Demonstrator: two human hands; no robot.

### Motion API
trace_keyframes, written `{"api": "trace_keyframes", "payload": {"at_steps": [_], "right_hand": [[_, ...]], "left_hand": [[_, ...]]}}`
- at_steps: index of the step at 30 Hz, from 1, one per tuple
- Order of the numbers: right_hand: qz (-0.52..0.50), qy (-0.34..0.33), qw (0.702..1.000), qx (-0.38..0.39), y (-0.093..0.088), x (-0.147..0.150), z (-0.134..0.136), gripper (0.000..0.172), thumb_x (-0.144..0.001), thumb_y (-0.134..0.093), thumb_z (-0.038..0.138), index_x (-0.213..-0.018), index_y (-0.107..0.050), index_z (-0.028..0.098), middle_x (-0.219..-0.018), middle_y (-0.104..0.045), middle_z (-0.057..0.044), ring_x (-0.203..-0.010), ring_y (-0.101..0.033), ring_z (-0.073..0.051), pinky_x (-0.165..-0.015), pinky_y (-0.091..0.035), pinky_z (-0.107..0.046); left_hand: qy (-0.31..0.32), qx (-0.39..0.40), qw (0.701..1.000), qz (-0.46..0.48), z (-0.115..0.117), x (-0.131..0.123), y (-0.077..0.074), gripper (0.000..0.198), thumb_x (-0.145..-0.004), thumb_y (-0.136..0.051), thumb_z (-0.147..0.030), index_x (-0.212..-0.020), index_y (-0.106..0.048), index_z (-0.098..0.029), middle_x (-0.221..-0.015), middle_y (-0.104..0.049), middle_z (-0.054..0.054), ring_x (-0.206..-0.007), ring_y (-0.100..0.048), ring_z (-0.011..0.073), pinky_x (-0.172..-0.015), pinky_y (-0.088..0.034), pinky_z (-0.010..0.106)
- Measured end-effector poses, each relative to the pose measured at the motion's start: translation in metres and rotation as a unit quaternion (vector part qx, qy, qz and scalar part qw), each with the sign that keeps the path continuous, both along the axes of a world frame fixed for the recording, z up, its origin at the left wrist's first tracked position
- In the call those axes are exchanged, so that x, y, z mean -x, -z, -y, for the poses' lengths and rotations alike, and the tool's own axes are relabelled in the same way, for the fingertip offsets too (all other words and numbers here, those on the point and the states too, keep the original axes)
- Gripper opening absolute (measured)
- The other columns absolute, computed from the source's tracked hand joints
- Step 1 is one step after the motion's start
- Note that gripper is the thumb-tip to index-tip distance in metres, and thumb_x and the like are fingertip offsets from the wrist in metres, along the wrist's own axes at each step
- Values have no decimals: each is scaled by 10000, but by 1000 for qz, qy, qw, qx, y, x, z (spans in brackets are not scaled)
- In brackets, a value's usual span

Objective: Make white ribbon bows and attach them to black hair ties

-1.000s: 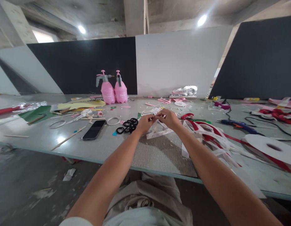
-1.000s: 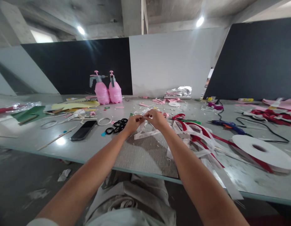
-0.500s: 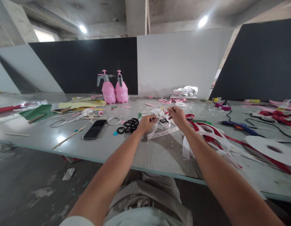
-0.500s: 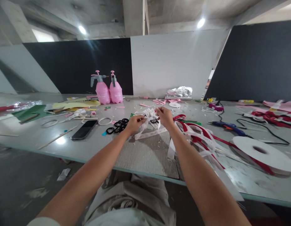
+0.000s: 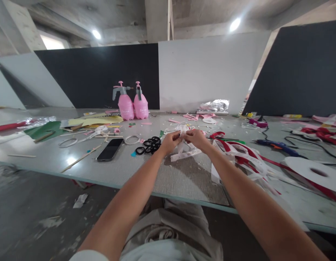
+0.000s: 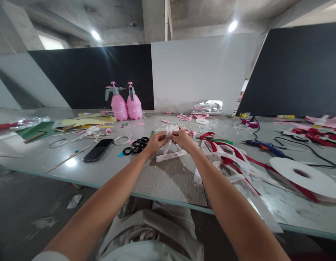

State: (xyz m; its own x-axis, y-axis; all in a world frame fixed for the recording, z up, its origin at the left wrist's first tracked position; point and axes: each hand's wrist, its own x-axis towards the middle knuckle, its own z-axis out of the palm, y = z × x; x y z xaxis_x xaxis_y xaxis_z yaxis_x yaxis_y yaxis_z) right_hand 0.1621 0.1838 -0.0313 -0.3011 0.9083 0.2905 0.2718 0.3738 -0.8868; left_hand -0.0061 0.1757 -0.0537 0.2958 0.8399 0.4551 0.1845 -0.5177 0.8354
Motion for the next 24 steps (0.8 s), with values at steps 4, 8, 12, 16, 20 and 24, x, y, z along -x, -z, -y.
{"api": "trace_keyframes", "payload": {"at_steps": [4, 8, 12, 16, 20, 24], "right_hand": [[-136, 40, 989, 30, 4, 5, 0, 372, -635, -737, 501, -588, -583, 166, -517, -498, 40, -502, -482, -74, -498, -428, -194], [-220, 52, 972, 64, 2, 8, 2, 371, -588, -772, 492, -639, -600, 167, -547, -508, 38, -514, -495, -73, -501, -444, -193], [-260, 78, 960, 72, 0, 7, 1, 362, -573, -783, 472, -653, -605, 167, -543, -501, 41, -486, -471, -63, -486, -447, -190], [-292, 97, 948, 78, -1, 6, 1, 326, -590, -768, 434, -661, -593, 169, -555, -501, 41, -480, -468, -59, -460, -430, -182], [-331, 101, 935, 82, -5, 3, 2, 293, -615, -730, 413, -698, -569, 184, -591, -508, 44, -498, -480, -62, -460, -438, -183], [-364, 135, 918, 81, -9, -5, -1, 257, -625, -707, 360, -709, -523, 200, -552, -468, 69, -465, -458, -58, -442, -431, -178]], "left_hand": [[23, 12, 1000, 5, -2, -1, 0, 504, -785, -598, -420, -1168, -605, -93, -720, -616, 32, -637, -506, 109, -614, -400, 215], [38, 6, 999, -10, -1, -1, -3, 446, -800, -577, -412, -1113, -622, -97, -741, -617, 34, -647, -508, 108, -612, -400, 212], [37, -1, 999, -40, 0, -1, -5, 349, -819, -545, -430, -917, -644, -110, -715, -589, 25, -609, -469, 96, -582, -380, 203], [45, -17, 997, -55, 0, -1, -4, 326, -837, -519, -421, -837, -648, -122, -659, -555, 5, -596, -456, 96, -586, -375, 206], [47, -14, 996, -75, 1, -1, -1, 323, -817, -535, -410, -869, -672, -122, -697, -571, 5, -636, -472, 105, -607, -377, 211], [49, 17, 996, -76, 0, -1, 2, 343, -797, -549, -424, -872, -676, -114, -681, -552, 2, -614, -452, 102, -574, -355, 211]]}}
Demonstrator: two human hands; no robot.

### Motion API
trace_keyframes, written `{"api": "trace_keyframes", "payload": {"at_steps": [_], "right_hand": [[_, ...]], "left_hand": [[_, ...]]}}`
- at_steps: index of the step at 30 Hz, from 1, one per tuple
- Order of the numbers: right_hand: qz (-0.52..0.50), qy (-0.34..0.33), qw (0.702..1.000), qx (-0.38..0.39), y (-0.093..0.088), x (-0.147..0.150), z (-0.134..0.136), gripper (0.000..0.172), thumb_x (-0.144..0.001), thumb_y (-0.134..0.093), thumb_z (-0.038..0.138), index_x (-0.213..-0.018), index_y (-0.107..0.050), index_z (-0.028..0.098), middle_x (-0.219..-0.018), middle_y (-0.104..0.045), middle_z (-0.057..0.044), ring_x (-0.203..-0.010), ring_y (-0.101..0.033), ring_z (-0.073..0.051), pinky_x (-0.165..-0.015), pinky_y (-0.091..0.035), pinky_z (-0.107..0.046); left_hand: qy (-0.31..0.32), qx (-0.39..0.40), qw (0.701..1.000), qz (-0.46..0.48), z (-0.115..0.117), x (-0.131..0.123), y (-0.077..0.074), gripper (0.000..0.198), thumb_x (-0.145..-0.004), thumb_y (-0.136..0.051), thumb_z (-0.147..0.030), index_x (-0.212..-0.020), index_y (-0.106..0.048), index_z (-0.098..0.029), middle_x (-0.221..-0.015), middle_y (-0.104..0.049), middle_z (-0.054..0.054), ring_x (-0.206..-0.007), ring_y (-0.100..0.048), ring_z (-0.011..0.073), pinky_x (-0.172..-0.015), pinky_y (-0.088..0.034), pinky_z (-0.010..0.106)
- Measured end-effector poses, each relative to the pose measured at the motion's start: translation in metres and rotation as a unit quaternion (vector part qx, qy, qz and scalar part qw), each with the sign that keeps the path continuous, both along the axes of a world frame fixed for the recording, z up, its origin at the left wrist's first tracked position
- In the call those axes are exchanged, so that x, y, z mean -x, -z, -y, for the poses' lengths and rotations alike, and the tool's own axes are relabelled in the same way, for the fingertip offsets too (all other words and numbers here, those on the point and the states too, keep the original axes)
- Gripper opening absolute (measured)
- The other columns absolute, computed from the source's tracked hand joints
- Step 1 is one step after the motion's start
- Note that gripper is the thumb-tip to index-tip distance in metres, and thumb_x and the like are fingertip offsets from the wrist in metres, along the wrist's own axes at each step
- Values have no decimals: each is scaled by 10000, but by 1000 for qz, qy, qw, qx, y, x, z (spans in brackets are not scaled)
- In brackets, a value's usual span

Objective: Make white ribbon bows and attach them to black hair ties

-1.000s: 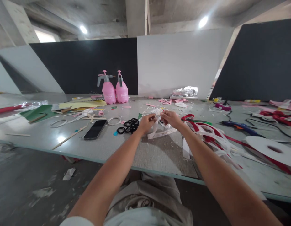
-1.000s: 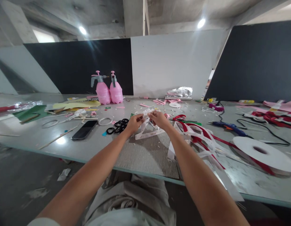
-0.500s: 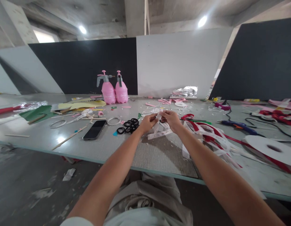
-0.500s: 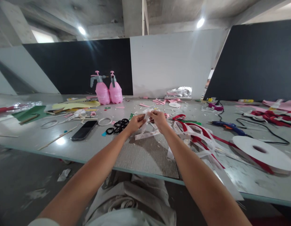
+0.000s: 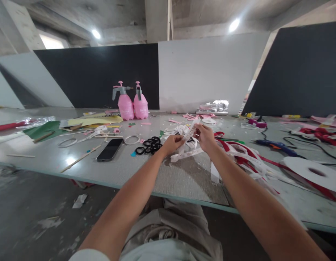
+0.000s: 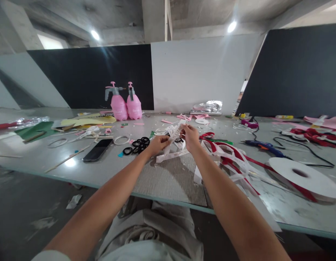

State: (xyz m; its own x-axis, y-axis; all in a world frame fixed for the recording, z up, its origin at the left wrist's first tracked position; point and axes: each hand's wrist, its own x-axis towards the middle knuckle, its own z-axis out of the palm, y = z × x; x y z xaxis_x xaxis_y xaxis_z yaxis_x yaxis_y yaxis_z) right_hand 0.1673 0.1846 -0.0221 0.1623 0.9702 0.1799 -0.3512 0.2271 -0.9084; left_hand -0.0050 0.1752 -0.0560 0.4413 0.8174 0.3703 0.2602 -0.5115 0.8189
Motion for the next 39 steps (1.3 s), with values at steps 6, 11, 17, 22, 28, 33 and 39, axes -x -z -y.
{"api": "trace_keyframes", "payload": {"at_steps": [6, 11, 17, 22, 28, 33, 39], "right_hand": [[15, 71, 997, 4, -2, -12, -8, 240, -729, -625, 422, -748, -510, 212, -576, -512, 53, -440, -466, -69, -410, -415, -191], [129, -23, 991, 5, 2, 0, 1, 425, -743, -619, 593, -748, -610, 168, -628, -602, -18, -458, -502, -81, -406, -417, -201], [265, -151, 951, -40, 15, 27, 10, 469, -689, -672, 619, -696, -643, 150, -682, -660, -49, -554, -592, -109, -495, -479, -208], [257, -170, 950, -52, 17, 29, 9, 343, -691, -722, 481, -660, -630, 152, -570, -615, -1, -508, -568, -91, -512, -499, -206], [250, -198, 948, -5, 11, 31, 18, 196, -695, -730, 290, -701, -590, 154, -646, -673, -27, -552, -600, -105, -523, -516, -214], [244, -213, 946, 27, 10, 34, 22, 167, -677, -710, 207, -758, -567, 173, -669, -685, -23, -562, -596, -119, -517, -496, -221], [272, -195, 942, 19, 14, 32, 19, 196, -751, -657, 345, -731, -634, 151, -538, -546, 29, -444, -423, -59, -443, -341, -189]], "left_hand": [[-4, 47, 997, 62, -2, -1, 3, 305, -771, -593, -427, -770, -643, -126, -588, -461, -29, -528, -378, 80, -516, -307, 218], [-96, 4, 989, 111, -5, 1, -5, 372, -770, -577, -493, -654, -584, -140, -594, -440, -20, -599, -403, 97, -583, -334, 230], [-134, -42, 982, 124, -8, 4, -9, 390, -764, -557, -521, -672, -608, -145, -704, -553, 21, -713, -469, 125, -657, -380, 235], [-164, 10, 971, 177, -10, 4, -7, 336, -769, -570, -473, -712, -617, -146, -663, -542, -8, -618, -438, 98, -587, -364, 230], [-157, 40, 955, 247, -8, 4, -9, 305, -745, -630, -459, -699, -612, -158, -550, -471, -38, -523, -430, 79, -524, -346, 215], [-174, 36, 938, 298, -6, 5, -12, 317, -744, -642, -460, -673, -598, -154, -542, -464, -36, -506, -424, 66, -498, -323, 199], [-179, 73, 913, 360, -9, 8, -12, 326, -755, -617, -476, -811, -643, -156, -579, -493, -28, -501, -449, 64, -487, -328, 192]]}}
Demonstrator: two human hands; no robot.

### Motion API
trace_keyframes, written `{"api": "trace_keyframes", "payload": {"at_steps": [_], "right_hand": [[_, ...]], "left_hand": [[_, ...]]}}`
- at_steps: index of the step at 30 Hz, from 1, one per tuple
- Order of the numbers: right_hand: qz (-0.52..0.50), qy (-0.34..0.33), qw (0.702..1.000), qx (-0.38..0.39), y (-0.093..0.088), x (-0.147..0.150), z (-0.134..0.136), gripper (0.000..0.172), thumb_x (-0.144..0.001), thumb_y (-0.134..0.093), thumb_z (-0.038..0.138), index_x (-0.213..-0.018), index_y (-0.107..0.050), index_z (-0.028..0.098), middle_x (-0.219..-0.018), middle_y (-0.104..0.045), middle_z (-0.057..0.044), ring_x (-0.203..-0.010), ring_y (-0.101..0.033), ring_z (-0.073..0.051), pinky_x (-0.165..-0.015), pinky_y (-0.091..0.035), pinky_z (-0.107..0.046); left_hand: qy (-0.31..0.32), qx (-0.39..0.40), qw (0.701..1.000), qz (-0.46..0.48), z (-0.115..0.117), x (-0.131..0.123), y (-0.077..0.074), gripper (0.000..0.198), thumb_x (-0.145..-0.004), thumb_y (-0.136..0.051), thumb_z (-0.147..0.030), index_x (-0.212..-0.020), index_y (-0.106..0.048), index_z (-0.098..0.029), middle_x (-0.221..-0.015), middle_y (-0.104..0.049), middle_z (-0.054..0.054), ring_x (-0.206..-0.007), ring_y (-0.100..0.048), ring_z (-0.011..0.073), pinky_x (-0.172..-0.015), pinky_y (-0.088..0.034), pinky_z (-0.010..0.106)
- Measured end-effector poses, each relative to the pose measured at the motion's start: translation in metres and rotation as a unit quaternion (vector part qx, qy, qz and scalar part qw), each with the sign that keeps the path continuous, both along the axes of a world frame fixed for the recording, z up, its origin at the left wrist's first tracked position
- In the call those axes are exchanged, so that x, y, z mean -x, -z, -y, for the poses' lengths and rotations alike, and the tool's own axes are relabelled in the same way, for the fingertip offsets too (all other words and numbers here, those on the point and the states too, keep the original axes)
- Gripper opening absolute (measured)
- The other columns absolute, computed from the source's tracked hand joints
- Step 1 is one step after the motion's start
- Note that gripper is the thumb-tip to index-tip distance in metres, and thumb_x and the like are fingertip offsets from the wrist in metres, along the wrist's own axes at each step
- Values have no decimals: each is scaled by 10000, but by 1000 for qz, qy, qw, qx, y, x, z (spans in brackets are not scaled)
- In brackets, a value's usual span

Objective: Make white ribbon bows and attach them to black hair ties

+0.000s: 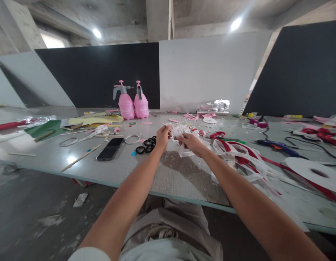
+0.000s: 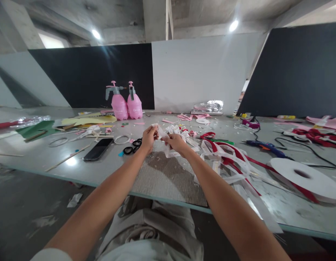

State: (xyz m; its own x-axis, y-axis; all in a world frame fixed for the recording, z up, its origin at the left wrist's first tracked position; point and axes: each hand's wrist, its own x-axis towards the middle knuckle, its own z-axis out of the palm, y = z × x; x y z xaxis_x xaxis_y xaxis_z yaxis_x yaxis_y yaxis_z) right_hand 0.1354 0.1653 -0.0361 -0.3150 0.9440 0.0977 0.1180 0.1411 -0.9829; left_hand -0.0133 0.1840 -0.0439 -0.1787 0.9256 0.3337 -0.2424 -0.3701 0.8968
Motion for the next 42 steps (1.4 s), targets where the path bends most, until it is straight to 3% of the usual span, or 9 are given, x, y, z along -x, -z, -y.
{"api": "trace_keyframes", "payload": {"at_steps": [7, 11, 15, 20, 24, 27, 31, 37, 42], "right_hand": [[-93, 8, 993, 73, -4, 1, 5, 487, -811, -518, 620, -632, -567, 170, -431, -345, 56, -372, -341, -80, -422, -336, -242], [-137, -11, 989, 62, -6, 3, 6, 479, -753, -610, 610, -585, -424, 201, -475, -438, 33, -394, -424, -91, -432, -394, -247], [-127, 7, 992, 14, -7, 1, 4, 435, -733, -614, 604, -677, -449, 206, -531, -539, 19, -396, -490, -116, -414, -413, -254], [-3, 122, 981, -150, -8, -5, 0, 307, -810, -528, 483, -683, -471, 209, -485, -475, 47, -377, -397, -95, -401, -307, -232], [195, 172, 930, -259, -8, -7, 1, 229, -787, -533, 344, -622, -489, 192, -517, -498, 17, -503, -434, -115, -493, -276, -239], [271, 125, 908, -296, -7, -6, 3, 181, -791, -549, 340, -724, -594, 178, -625, -590, -11, -583, -490, -130, -546, -288, -240], [262, 94, 914, -294, -5, -4, 3, 248, -811, -562, 413, -756, -629, 181, -677, -628, -22, -604, -517, -130, -565, -307, -236], [92, 41, 978, -183, 0, 1, -1, 434, -861, -443, 547, -669, -572, 180, -498, -500, 23, -402, -431, -88, -436, -313, -221], [-54, 26, 994, -97, -1, 1, -3, 504, -776, -503, 675, -732, -575, 179, -487, -489, 39, -325, -386, -73, -334, -285, -221]], "left_hand": [[58, 15, 994, 96, 3, -1, -3, 159, -721, -567, -303, -797, -585, -165, -654, -531, -19, -513, -473, 71, -487, -345, 204], [98, 30, 979, 175, 5, 2, -5, 75, -714, -480, -239, -684, -460, -173, -704, -542, -6, -531, -480, 71, -510, -366, 213], [124, 78, 977, 156, 6, 0, -6, 106, -708, -492, -233, -787, -528, -173, -792, -589, 7, -583, -512, 81, -540, -386, 217], [251, 110, 962, 17, 12, -9, -2, 245, -756, -574, -356, -923, -615, -183, -954, -640, 40, -709, -563, 107, -602, -418, 225], [293, 98, 950, -46, 14, -12, 5, 377, -777, -574, -539, -870, -640, -179, -898, -644, 43, -767, -577, 125, -618, -414, 223], [278, 97, 954, -56, 10, -11, 10, 434, -795, -537, -580, -883, -654, -171, -877, -659, 56, -780, -588, 139, -628, -416, 232], [233, 86, 968, -25, 2, -8, 12, 372, -827, -507, -459, -994, -672, -171, -894, -679, 62, -734, -602, 132, -604, -409, 222], [173, 50, 984, 11, 1, -4, 9, 382, -853, -501, -462, -1029, -672, -170, -821, -655, 52, -623, -559, 91, -555, -405, 203], [112, 31, 993, -4, 3, -4, 6, 419, -826, -537, -539, -921, -672, -154, -712, -625, 29, -565, -529, 77, -518, -378, 191]]}}
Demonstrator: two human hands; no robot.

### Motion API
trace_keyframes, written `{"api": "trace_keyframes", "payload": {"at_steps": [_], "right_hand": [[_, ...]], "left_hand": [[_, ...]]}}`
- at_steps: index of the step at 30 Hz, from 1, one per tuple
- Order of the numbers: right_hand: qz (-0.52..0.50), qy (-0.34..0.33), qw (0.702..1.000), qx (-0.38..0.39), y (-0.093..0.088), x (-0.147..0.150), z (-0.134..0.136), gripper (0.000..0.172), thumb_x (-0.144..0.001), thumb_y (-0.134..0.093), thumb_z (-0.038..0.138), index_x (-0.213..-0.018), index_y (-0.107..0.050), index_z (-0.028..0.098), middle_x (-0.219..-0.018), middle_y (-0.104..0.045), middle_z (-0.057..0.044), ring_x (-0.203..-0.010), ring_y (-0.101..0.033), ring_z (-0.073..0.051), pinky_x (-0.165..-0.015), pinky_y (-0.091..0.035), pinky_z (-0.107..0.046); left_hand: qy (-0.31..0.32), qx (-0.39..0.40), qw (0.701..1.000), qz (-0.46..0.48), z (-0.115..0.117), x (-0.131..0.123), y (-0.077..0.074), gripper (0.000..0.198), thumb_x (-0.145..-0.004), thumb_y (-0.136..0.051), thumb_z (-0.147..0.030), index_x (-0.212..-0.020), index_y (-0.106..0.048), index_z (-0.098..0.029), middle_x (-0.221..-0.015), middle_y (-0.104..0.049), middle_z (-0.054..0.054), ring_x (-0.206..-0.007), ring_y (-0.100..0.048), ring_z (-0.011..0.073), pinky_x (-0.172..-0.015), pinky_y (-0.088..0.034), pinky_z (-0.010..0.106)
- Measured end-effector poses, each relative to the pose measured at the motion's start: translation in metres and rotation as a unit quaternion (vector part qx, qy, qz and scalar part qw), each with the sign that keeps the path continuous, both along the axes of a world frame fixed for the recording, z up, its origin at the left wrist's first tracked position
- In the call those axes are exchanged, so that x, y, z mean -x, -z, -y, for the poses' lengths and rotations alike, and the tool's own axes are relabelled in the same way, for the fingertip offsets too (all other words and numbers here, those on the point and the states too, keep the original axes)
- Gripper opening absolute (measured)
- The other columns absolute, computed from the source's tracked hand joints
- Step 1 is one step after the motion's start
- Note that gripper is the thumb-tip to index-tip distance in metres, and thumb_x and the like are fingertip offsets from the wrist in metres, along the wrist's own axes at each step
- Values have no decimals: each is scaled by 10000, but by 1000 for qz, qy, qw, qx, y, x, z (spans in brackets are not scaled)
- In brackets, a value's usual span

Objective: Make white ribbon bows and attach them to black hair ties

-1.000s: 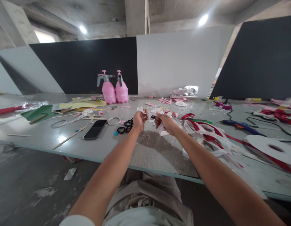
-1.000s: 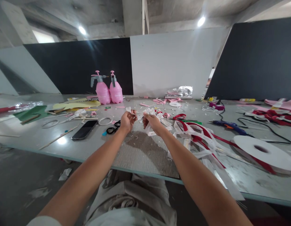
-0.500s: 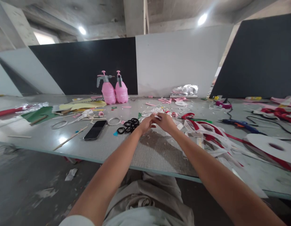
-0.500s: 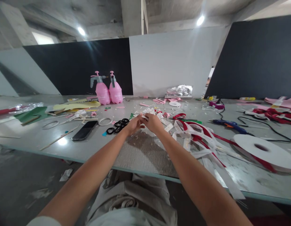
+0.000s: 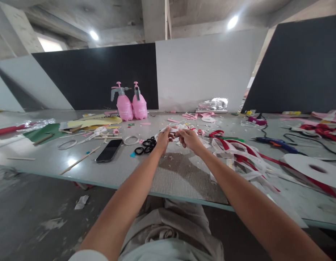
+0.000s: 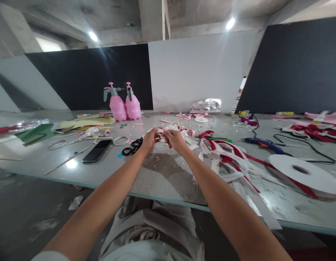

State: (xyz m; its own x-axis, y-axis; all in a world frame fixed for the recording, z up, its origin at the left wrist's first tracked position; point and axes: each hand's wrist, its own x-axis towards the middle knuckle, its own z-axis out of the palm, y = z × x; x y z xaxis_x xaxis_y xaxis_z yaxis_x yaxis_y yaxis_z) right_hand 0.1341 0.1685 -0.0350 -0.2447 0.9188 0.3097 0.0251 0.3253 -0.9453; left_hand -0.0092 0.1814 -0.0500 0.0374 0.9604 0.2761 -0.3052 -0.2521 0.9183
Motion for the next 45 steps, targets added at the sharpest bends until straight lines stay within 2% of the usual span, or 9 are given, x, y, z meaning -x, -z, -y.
{"api": "trace_keyframes", "payload": {"at_steps": [6, 10, 13, 19, 25, 29, 37, 41, 45], "right_hand": [[-62, -22, 997, 50, -4, -3, 5, 443, -767, -569, 637, -683, -492, 209, -385, -315, 99, -301, -262, -57, -321, -302, -208], [-11, 9, 999, 39, -6, -2, 7, 330, -725, -669, 496, -705, -550, 189, -422, -431, 77, -308, -353, -56, -327, -321, -199], [2, 12, 999, 41, -6, 0, 7, 308, -723, -673, 454, -668, -552, 176, -508, -523, 40, -356, -444, -62, -361, -372, -197], [-3, 45, 999, 23, -8, -1, 6, 321, -719, -668, 476, -655, -579, 175, -553, -540, 14, -447, -490, -88, -404, -427, -212], [35, 34, 998, 31, -6, -6, 5, 375, -684, -670, 546, -737, -654, 175, -496, -487, 46, -398, -364, -71, -390, -308, -217], [50, 34, 998, 21, -3, -7, 1, 434, -652, -677, 595, -702, -638, 165, -493, -439, 52, -426, -292, -61, -408, -210, -220], [80, 77, 994, 0, -4, -4, 1, 486, -643, -653, 649, -622, -544, 177, -500, -416, 50, -470, -306, -76, -461, -226, -236], [136, 123, 980, -82, -6, -8, 1, 392, -709, -637, 552, -622, -565, 177, -529, -488, 24, -500, -372, -100, -498, -258, -243], [224, 178, 932, -221, -5, -13, 0, 192, -803, -574, 354, -753, -645, 182, -714, -616, -30, -627, -503, -139, -593, -329, -246]], "left_hand": [[-92, -17, 995, -14, -1, -1, -3, 475, -795, -545, -603, -712, -621, -142, -541, -540, -2, -465, -473, 79, -473, -350, 207], [-125, -35, 991, -19, 0, 1, -5, 496, -797, -529, -620, -726, -631, -140, -487, -486, -21, -425, -428, 70, -454, -322, 206], [-113, -36, 993, -23, 0, 1, -4, 497, -799, -523, -617, -716, -633, -139, -471, -464, -23, -415, -415, 71, -441, -309, 208], [-29, -33, 996, -79, -3, -3, 1, 362, -726, -657, -497, -683, -620, -140, -551, -528, -11, -442, -450, 66, -445, -324, 205], [-75, -69, 987, -123, -5, -2, 2, 329, -746, -650, -442, -614, -616, -143, -472, -480, -27, -424, -412, 65, -444, -291, 211], [-85, -80, 983, -139, -4, -1, 1, 326, -741, -667, -430, -591, -611, -146, -466, -474, -29, -440, -409, 69, -458, -290, 211], [-95, -80, 982, -140, -3, -1, 1, 290, -729, -679, -423, -651, -642, -146, -478, -476, -35, -446, -399, 70, -461, -302, 208], [-82, -83, 983, -143, -5, -1, 2, 349, -740, -661, -469, -614, -600, -149, -475, -455, -36, -437, -390, 61, -446, -282, 201], [-16, -26, 992, -125, -2, -4, 3, 431, -756, -607, -571, -651, -599, -153, -522, -503, -14, -424, -424, 68, -426, -297, 204]]}}
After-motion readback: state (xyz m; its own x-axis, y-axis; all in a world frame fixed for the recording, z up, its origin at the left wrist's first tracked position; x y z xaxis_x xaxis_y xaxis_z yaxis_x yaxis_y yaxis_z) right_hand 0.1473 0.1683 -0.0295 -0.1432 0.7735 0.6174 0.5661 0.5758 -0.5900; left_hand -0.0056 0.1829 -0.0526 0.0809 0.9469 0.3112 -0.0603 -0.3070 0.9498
